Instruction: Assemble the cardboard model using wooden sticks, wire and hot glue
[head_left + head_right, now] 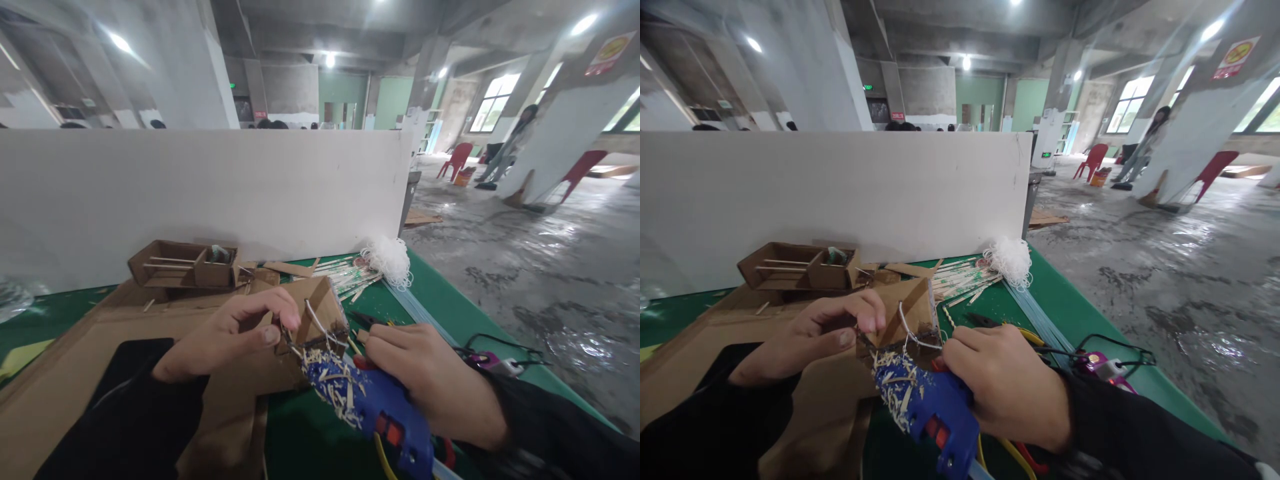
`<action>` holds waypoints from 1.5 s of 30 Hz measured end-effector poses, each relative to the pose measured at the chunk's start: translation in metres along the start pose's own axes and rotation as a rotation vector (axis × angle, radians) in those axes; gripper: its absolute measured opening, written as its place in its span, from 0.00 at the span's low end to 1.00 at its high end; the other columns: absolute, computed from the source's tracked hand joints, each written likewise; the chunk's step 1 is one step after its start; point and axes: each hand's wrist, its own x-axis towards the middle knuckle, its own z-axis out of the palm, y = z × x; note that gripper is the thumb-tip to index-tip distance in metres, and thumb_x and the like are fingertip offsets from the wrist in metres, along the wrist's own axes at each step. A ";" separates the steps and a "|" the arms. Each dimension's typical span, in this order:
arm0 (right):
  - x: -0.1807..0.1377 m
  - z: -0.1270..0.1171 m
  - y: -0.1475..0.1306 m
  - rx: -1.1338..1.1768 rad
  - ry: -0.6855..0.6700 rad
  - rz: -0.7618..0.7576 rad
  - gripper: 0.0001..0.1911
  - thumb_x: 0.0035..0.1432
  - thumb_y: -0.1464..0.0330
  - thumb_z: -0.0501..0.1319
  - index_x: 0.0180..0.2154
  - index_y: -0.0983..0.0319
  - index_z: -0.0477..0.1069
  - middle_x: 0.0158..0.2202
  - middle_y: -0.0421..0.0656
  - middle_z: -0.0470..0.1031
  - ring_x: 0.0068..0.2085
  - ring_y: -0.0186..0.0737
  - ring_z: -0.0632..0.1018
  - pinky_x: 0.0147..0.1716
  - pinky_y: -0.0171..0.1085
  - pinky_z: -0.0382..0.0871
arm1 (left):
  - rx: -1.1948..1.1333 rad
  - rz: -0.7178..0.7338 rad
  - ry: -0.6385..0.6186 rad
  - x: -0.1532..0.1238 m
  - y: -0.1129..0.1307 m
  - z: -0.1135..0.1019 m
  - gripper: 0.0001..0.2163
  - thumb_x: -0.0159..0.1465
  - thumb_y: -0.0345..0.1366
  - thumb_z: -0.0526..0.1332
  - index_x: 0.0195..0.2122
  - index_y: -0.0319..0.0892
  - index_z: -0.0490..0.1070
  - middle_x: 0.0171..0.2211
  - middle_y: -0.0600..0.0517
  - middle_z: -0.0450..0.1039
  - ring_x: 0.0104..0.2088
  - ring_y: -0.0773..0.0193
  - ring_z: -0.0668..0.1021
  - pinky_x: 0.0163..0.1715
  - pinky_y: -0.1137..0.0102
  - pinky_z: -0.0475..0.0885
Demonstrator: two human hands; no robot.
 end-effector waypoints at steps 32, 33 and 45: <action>0.001 -0.001 0.000 0.029 0.023 0.000 0.07 0.63 0.71 0.58 0.32 0.57 0.63 0.27 0.36 0.67 0.26 0.37 0.65 0.25 0.39 0.55 | 0.014 0.008 0.017 -0.001 -0.002 -0.001 0.10 0.76 0.45 0.61 0.46 0.46 0.78 0.42 0.49 0.71 0.40 0.61 0.74 0.42 0.69 0.72; 0.001 -0.001 0.000 0.029 0.022 0.001 0.07 0.64 0.71 0.58 0.32 0.57 0.63 0.28 0.36 0.67 0.26 0.37 0.65 0.25 0.39 0.55 | 0.012 0.005 0.019 -0.001 -0.002 -0.001 0.10 0.76 0.45 0.62 0.46 0.46 0.78 0.42 0.49 0.71 0.40 0.62 0.74 0.42 0.70 0.72; 0.002 -0.002 -0.002 0.010 0.017 0.004 0.09 0.64 0.72 0.58 0.31 0.57 0.62 0.27 0.36 0.67 0.26 0.36 0.65 0.24 0.39 0.54 | 0.035 -0.012 0.037 -0.001 0.000 0.000 0.12 0.75 0.47 0.62 0.45 0.45 0.78 0.40 0.50 0.71 0.37 0.62 0.74 0.39 0.70 0.71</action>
